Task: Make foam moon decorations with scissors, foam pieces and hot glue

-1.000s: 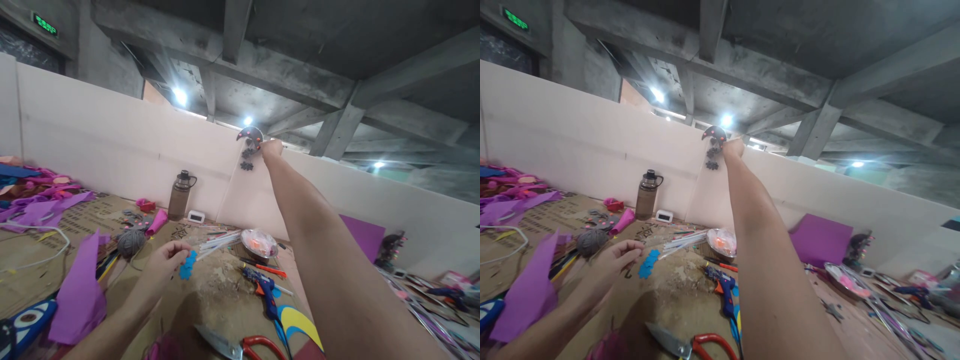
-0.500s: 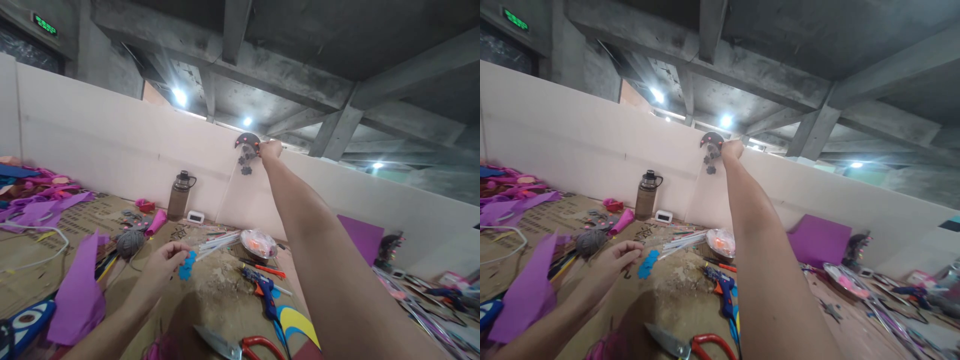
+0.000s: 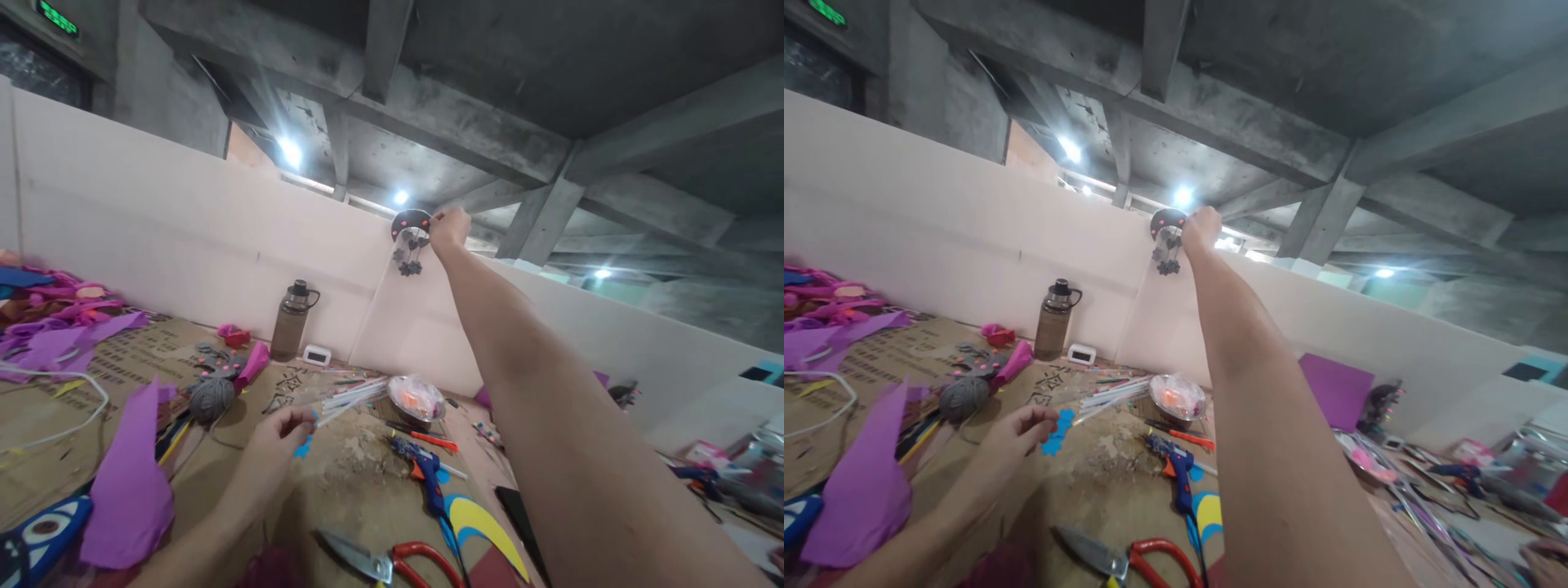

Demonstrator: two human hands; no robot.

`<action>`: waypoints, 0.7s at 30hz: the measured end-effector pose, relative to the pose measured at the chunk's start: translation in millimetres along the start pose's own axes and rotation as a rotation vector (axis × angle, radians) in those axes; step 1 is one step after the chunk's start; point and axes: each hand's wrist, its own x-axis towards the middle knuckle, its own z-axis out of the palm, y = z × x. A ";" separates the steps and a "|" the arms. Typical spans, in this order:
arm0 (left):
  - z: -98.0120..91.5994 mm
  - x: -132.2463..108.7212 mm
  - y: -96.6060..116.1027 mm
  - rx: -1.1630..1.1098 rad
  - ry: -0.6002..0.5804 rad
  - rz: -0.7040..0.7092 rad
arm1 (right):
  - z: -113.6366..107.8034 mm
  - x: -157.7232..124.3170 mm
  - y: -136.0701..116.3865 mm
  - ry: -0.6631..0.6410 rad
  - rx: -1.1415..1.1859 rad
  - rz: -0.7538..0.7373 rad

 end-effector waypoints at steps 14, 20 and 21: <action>0.4 1.2 -11.0 0.042 -0.002 -0.040 | 13.7 12.6 -13.4 -0.065 -0.027 0.012; -0.7 4.4 -22.3 0.073 -0.001 -0.064 | 20.4 6.8 -10.6 -0.082 -0.013 -0.012; -0.7 4.5 -23.3 0.081 0.003 -0.067 | 21.6 7.0 -9.7 -0.090 -0.020 -0.015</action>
